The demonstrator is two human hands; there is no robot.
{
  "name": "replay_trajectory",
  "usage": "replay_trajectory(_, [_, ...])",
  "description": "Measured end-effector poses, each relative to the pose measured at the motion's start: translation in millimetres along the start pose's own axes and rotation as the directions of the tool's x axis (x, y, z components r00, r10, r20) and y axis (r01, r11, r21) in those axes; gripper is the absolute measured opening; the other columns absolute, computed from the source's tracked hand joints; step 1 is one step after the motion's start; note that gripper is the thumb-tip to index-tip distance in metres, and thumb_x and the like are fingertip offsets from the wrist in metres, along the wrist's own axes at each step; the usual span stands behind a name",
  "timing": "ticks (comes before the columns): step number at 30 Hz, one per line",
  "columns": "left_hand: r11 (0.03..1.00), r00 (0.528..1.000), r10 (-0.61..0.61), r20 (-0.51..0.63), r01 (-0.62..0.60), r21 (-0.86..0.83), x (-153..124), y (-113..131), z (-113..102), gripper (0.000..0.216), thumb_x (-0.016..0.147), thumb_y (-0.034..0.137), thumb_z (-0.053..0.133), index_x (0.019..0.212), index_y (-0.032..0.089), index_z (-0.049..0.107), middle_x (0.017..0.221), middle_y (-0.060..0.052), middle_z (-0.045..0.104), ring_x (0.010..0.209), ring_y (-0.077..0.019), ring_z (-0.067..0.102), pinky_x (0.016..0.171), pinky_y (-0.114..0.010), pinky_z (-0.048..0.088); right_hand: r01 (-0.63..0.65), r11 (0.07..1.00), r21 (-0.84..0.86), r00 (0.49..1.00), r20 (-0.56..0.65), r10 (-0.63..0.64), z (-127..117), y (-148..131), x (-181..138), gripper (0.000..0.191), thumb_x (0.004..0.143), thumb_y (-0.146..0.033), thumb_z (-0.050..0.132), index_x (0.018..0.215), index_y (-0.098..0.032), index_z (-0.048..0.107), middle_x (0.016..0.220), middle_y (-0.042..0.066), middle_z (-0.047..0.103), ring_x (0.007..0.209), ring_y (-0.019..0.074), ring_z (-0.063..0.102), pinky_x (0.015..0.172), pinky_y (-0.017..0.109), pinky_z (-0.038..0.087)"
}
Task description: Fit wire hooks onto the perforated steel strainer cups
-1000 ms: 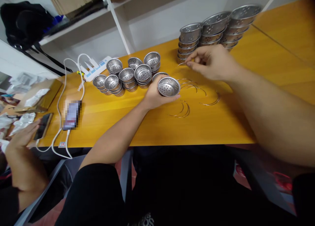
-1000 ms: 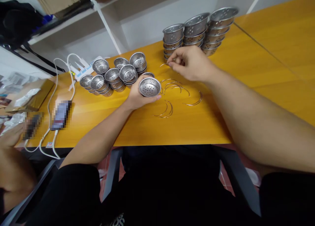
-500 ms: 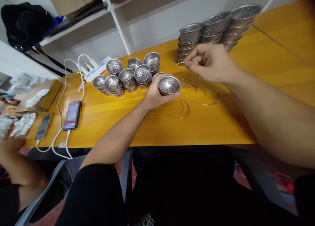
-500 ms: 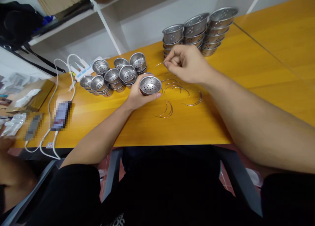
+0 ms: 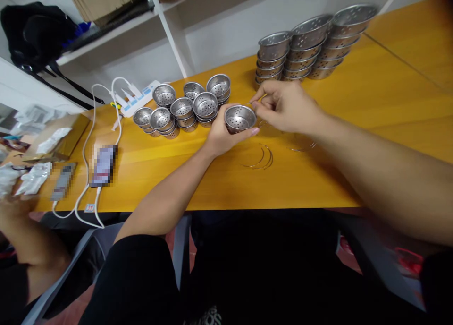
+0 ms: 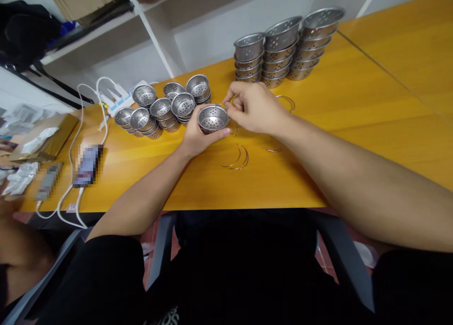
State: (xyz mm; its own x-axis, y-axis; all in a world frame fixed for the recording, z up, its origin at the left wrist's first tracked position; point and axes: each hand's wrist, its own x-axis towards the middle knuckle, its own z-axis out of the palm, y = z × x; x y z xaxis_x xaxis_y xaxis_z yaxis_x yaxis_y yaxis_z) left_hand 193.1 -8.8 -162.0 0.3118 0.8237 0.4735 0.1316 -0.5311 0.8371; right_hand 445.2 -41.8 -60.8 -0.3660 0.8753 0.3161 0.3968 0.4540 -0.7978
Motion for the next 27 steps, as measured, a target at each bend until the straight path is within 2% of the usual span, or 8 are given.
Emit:
replay_trajectory(6, [0.997, 0.999, 0.008, 0.052, -0.011, 0.073, -1.5, -2.8, -3.6, 0.114, 0.084, 0.086, 0.115, 0.164, 0.028, 0.059, 0.154, -0.015, 0.083, 0.139, -0.0348, 0.086, 0.128, -0.061, 0.073, -0.021, 0.998, -0.053, 0.998, -0.068, 0.017, 12.0, -2.3, 0.6, 0.041, 0.117, -0.076, 0.085, 0.104, -0.040, 0.070, 0.068, 0.002, 0.057, 0.074, 0.0315, 0.055, 0.091, 0.061, 0.056])
replay_trajectory(10, [0.990, 0.999, 0.007, 0.040, -0.012, 0.137, -3.3, -1.3, -3.5, 0.111, 0.087, 0.086, 0.113, 0.165, 0.029, 0.060, 0.155, -0.015, 0.082, 0.139, -0.0349, 0.085, 0.128, -0.059, 0.072, -0.043, 0.997, -0.069, 0.997, -0.059, 0.039, 20.3, -7.7, 0.8, 0.033, 0.109, -0.061, 0.091, 0.108, -0.036, 0.070, 0.070, 0.000, 0.061, 0.068, 0.0294, 0.057, 0.080, 0.056, 0.053])
replay_trajectory(13, [0.989, 1.000, 0.000, 0.004, 0.000, 0.150, -4.5, 3.4, -1.6, 0.107, 0.084, 0.082, 0.117, 0.160, 0.029, 0.064, 0.148, -0.012, 0.084, 0.130, -0.0327, 0.087, 0.122, -0.057, 0.074, -0.041, 0.999, 0.019, 0.999, -0.032, 0.042, 21.8, -9.8, 0.9, 0.030, 0.105, -0.054, 0.094, 0.110, -0.035, 0.071, 0.068, -0.002, 0.061, 0.063, 0.0254, 0.050, 0.071, 0.050, 0.046])
replay_trajectory(15, [0.990, 1.000, -0.001, 0.022, -0.002, 0.140, -5.3, 7.6, -0.7, 0.102, 0.087, 0.083, 0.114, 0.159, 0.028, 0.065, 0.146, -0.011, 0.085, 0.128, -0.0315, 0.087, 0.120, -0.056, 0.074, -0.014, 0.993, 0.114, 1.000, -0.002, 0.014, 18.5, -10.3, 1.5, 0.033, 0.105, -0.058, 0.096, 0.109, -0.035, 0.073, 0.068, -0.003, 0.062, 0.061, 0.0237, 0.049, 0.065, 0.046, 0.043])
replay_trajectory(17, [0.994, 0.998, 0.001, 0.058, -0.008, 0.112, -5.9, 11.5, -1.0, 0.097, 0.093, 0.085, 0.109, 0.158, 0.027, 0.065, 0.147, -0.011, 0.084, 0.128, -0.0309, 0.087, 0.121, -0.054, 0.074, 0.027, 0.983, 0.180, 0.999, 0.023, -0.031, 11.0, -10.3, 2.6, 0.040, 0.106, -0.069, 0.099, 0.105, -0.034, 0.077, 0.074, -0.001, 0.071, 0.063, 0.0235, 0.056, 0.064, 0.043, 0.047])
replay_trajectory(21, [0.998, 0.997, 0.017, 0.079, -0.021, 0.056, -5.2, 12.8, -5.0, 0.091, 0.099, 0.089, 0.102, 0.155, 0.026, 0.067, 0.146, -0.011, 0.084, 0.131, -0.0303, 0.086, 0.123, -0.053, 0.072, 0.051, 0.963, 0.265, 0.982, 0.160, -0.096, -7.5, -5.8, 5.9, 0.059, 0.098, -0.089, 0.105, 0.106, -0.033, 0.087, 0.101, 0.006, 0.089, 0.083, 0.0273, 0.075, 0.074, 0.045, 0.059])
replay_trajectory(24, [0.997, 0.995, 0.049, 0.087, -0.054, 0.058, -2.7, 5.1, -8.0, 0.091, 0.098, 0.090, 0.102, 0.155, 0.028, 0.067, 0.148, -0.011, 0.084, 0.133, -0.0310, 0.086, 0.126, -0.054, 0.071, 0.045, 0.942, 0.334, 0.966, 0.227, -0.126, -13.0, 1.0, 8.1, 0.069, 0.085, -0.096, 0.112, 0.106, -0.036, 0.084, 0.103, 0.004, 0.089, 0.092, 0.0303, 0.078, 0.079, 0.047, 0.063])
replay_trajectory(27, [0.990, 0.987, 0.114, 0.114, -0.122, 0.065, 0.1, -5.9, -8.1, 0.098, 0.094, 0.089, 0.106, 0.160, 0.030, 0.064, 0.154, -0.013, 0.082, 0.141, -0.0338, 0.085, 0.131, -0.058, 0.070, 0.022, 0.940, 0.340, 0.971, 0.217, -0.101, -10.6, 3.7, 8.1, 0.071, 0.084, -0.096, 0.113, 0.101, -0.036, 0.079, 0.088, 0.002, 0.080, 0.080, 0.0272, 0.069, 0.073, 0.046, 0.058])
